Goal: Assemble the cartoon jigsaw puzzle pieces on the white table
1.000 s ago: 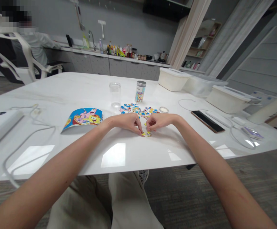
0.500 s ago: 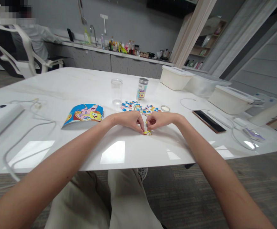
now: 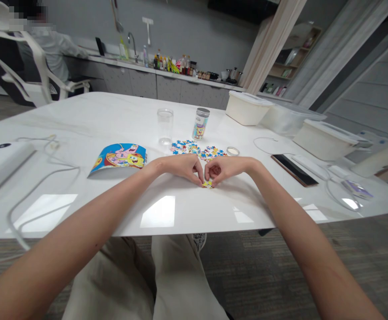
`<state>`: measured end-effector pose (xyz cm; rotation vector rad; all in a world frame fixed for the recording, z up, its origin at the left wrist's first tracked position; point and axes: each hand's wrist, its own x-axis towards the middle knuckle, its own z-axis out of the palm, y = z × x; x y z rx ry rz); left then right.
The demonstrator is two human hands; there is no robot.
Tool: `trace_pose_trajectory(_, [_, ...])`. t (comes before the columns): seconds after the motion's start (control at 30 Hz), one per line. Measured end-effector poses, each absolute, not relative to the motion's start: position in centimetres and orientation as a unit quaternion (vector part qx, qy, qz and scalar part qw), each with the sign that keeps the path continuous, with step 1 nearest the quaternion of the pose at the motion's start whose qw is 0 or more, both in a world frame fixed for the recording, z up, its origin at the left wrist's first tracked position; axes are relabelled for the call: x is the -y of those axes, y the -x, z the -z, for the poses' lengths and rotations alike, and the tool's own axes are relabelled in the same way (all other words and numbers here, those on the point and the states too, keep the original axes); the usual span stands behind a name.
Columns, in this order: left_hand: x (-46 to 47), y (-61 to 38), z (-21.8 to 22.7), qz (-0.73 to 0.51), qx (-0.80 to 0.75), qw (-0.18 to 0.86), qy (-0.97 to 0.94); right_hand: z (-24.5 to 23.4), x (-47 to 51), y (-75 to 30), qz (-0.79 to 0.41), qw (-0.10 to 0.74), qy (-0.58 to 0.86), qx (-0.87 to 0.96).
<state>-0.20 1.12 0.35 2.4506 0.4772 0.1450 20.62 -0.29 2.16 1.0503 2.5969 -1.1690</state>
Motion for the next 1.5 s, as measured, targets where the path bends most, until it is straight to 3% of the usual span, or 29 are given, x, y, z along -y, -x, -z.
trace_pose_trajectory(0.8, [-1.8,0.5,-0.1,-0.046,-0.176,0.318,-0.930,-2.1,0.0,-21.1,0.386,0.070,-0.337,-0.856])
trace_pose_trajectory(1.03, [-1.3,0.0,-0.2,-0.064,-0.173,0.305,-0.934,-2.7,0.1,-21.4,0.389,0.016,-0.313,-0.866])
trace_pose_trajectory(1.27, [-1.0,0.0,-0.6,-0.066,-0.171,0.299,-0.936,-2.3,-0.1,-21.4,0.419,0.021,-0.313,-0.852])
trace_pose_trajectory(1.5, [-0.9,-0.2,-0.4,-0.082,-0.190,0.347,-0.915,-2.0,0.0,-20.7,0.385,-0.004,-0.326,-0.863])
